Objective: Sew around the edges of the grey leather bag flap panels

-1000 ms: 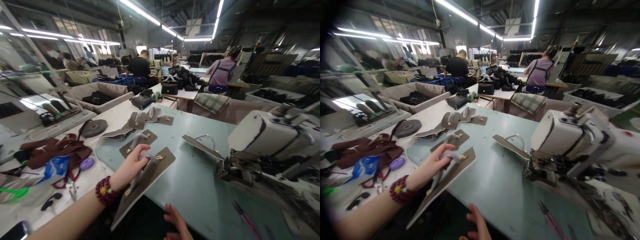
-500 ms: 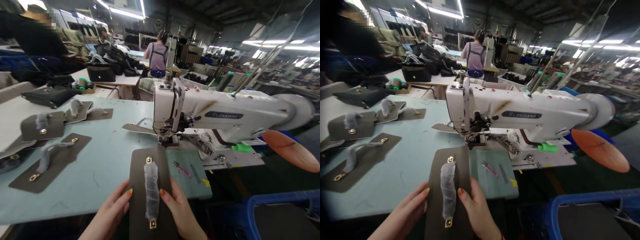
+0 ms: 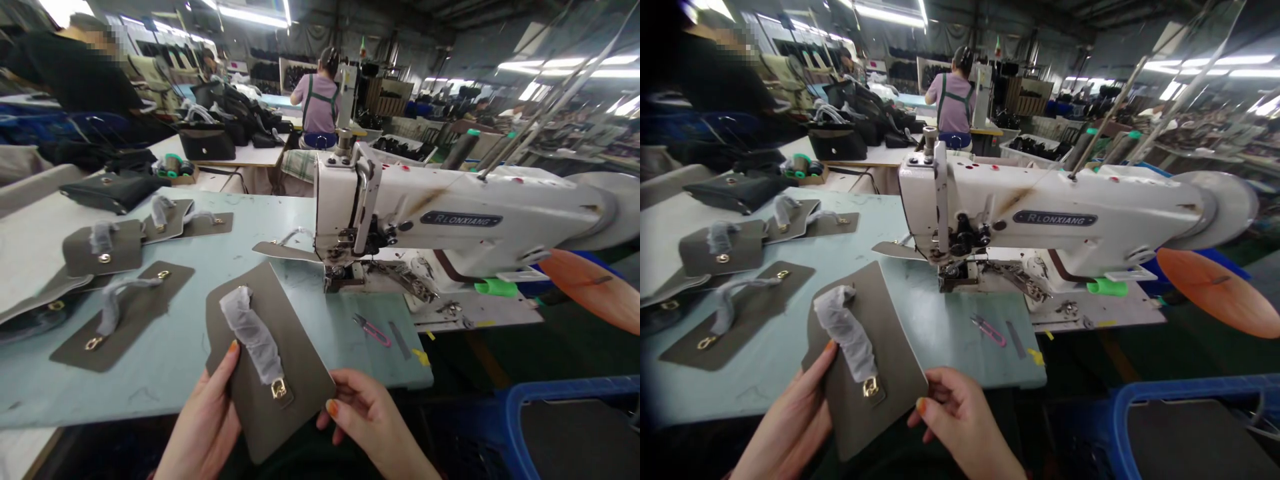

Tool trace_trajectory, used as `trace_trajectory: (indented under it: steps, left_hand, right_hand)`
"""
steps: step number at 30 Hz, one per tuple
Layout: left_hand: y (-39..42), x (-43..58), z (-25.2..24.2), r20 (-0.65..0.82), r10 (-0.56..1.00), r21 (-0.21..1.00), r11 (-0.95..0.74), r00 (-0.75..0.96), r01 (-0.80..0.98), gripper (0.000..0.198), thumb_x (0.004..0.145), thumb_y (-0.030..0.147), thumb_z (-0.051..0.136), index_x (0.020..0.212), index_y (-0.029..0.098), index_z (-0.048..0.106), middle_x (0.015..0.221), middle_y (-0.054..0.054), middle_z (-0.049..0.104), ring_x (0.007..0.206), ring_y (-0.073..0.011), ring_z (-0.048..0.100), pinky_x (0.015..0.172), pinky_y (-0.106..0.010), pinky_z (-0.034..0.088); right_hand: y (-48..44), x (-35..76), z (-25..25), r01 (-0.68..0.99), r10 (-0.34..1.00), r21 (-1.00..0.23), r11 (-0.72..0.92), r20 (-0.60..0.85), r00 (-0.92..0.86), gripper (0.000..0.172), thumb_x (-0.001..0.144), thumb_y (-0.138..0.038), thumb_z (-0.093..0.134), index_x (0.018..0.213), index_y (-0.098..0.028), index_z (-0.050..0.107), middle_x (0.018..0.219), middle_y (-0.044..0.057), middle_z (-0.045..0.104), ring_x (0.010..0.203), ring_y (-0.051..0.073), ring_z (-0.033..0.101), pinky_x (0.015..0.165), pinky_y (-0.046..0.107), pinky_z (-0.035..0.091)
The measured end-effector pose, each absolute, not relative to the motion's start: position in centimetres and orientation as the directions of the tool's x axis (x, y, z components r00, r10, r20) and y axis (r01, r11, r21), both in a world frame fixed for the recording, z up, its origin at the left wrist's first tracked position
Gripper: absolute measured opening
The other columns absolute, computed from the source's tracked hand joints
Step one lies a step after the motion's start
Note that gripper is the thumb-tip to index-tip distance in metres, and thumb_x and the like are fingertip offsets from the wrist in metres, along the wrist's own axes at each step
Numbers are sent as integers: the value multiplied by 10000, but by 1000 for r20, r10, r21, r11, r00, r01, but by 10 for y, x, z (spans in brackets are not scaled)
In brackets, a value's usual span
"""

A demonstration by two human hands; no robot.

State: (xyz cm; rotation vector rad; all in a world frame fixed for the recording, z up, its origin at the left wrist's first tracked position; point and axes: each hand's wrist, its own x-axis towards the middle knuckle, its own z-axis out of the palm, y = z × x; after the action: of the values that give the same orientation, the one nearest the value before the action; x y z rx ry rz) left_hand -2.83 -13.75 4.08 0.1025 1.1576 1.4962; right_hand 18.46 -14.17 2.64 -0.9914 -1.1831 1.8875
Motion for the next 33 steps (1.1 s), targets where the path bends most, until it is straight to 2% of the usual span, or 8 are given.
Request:
trace_trajectory:
  steps: [5,10,15,18,25,29,31,33]
  left_hand:
    - [-138,-31,39,-546,770,668,163,-330,-726,433,926,75,506,1339,194,556,1136,-120,729,1014,-260,704,940,-369,556]
    - [-140,-35,35,-552,774,639,154,-310,-753,451,918,79,524,1346,217,552,1144,-113,727,1031,-275,694,927,-373,563]
    - [-140,-36,34,-601,743,565,134,-294,-814,488,906,65,541,1362,239,537,1163,-111,720,1020,-274,699,937,-377,559]
    - [-139,-37,30,-593,748,602,166,-299,-781,457,925,82,514,1357,228,538,1115,-120,736,957,-266,724,893,-384,583]
    - [-140,-33,22,-578,759,654,210,-301,-726,393,921,107,522,1305,182,565,1089,-151,735,872,-264,745,763,-401,626]
    - [-145,-24,25,-720,681,509,390,-132,-767,379,896,111,563,1275,135,574,938,-146,761,838,-291,747,745,-432,626]
    - [-150,-18,27,-753,658,433,473,-19,-767,380,857,134,635,1235,130,605,901,-127,764,872,-305,740,784,-430,617]
    - [-155,-12,30,-730,682,427,512,51,-746,317,821,150,681,1137,125,668,892,-107,766,924,-306,728,829,-400,604]
  right_hand:
    - [-143,180,28,-211,862,-917,-340,-214,-459,324,855,-373,700,1106,-171,680,862,58,687,748,129,657,556,165,465]
    - [-143,179,30,-205,875,-930,-304,-187,-447,295,915,-364,606,1092,-151,707,818,77,700,722,137,663,549,177,477]
    - [-142,177,27,-225,893,-915,-334,-232,-385,322,941,-375,548,1046,-125,721,836,102,708,688,156,688,507,186,490]
    - [-140,175,26,-216,880,-915,-341,-230,-416,319,926,-392,578,1034,-130,724,905,113,708,707,151,688,503,171,481]
    - [-137,167,27,-128,892,-945,-302,-233,-387,347,917,-454,595,978,-134,714,761,53,679,654,125,637,517,169,463]
    - [-141,167,39,-66,905,-988,-142,-103,-414,378,886,-515,616,967,-164,729,757,42,693,661,130,607,601,207,467]
    - [-141,166,47,0,914,-1000,22,20,-406,414,828,-569,658,918,-173,741,758,40,700,679,146,610,626,222,461]
    - [-141,164,56,58,892,-975,212,169,-419,426,793,-595,679,863,-179,735,752,37,705,681,155,622,643,231,460]
